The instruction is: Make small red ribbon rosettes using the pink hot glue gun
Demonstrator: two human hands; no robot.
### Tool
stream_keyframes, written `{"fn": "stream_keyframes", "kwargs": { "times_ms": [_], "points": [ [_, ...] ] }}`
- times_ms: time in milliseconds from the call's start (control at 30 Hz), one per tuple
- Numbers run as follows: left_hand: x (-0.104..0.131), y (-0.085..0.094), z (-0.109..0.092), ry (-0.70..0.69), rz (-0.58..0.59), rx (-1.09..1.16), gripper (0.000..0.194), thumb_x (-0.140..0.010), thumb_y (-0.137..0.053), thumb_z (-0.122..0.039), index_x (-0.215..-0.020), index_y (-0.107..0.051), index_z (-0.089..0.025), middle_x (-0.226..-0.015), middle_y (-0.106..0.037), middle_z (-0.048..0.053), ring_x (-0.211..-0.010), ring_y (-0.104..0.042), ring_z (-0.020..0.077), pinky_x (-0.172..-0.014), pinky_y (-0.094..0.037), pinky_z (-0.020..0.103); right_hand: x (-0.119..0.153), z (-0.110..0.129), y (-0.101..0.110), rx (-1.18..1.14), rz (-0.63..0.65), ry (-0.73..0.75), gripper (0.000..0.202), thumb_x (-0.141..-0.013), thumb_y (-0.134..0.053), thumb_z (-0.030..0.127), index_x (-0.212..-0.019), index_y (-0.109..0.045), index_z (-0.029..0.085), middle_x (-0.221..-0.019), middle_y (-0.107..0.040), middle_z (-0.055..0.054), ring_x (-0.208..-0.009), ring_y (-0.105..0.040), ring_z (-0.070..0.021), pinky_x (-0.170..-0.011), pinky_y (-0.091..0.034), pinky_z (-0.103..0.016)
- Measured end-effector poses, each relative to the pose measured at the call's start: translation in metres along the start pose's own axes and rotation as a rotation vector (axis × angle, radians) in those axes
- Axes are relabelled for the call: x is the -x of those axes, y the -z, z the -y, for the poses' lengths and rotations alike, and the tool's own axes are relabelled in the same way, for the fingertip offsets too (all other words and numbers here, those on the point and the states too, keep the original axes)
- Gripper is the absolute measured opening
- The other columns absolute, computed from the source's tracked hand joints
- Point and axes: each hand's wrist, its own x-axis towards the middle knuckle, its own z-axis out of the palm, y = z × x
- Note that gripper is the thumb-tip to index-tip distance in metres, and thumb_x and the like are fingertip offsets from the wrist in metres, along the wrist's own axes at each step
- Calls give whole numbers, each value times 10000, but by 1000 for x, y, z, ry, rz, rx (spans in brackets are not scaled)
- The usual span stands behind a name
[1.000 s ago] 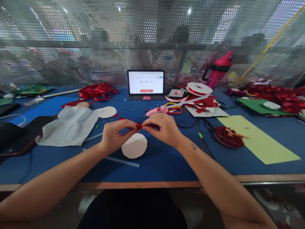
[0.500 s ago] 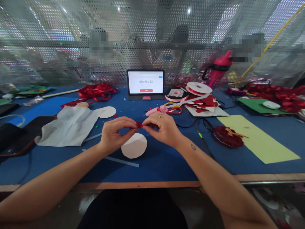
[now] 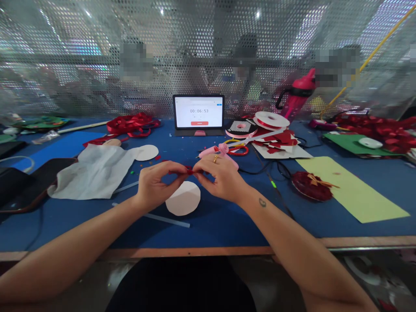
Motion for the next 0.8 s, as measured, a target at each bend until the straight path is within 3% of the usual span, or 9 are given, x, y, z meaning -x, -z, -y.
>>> {"fn": "stream_keyframes", "kwargs": {
  "times_ms": [333, 633, 800],
  "points": [
    [1, -2, 2, -77, 15, -71, 91, -753, -595, -92, -799, -576, -168, -734, -663, -23, -664, -616, 70, -642, -485, 155, 1, 1, -4, 52, 1, 71, 106, -804, -476, 114, -809, -551, 189, -713, -614, -15, -702, -551, -132, -672, -439, -255],
    [5, -5, 1, -126, 76, -145, 111, -781, -521, -79, -829, -553, -174, -740, -654, -6, -672, -612, 91, -640, -474, 183, 5, 5, -7, 207, 129, 73, 125, -808, -415, 131, -770, -526, 176, -694, -566, -41, -682, -504, -161, -622, -398, -280],
    [8, -5, -1, -113, 102, -188, 129, -778, -497, -80, -841, -551, -178, -733, -652, 6, -661, -610, 111, -619, -467, 201, 5, 7, -10, 251, 127, 79, 130, -795, -396, 128, -751, -507, 181, -688, -562, -53, -687, -495, -177, -597, -392, -287]
  ]
}}
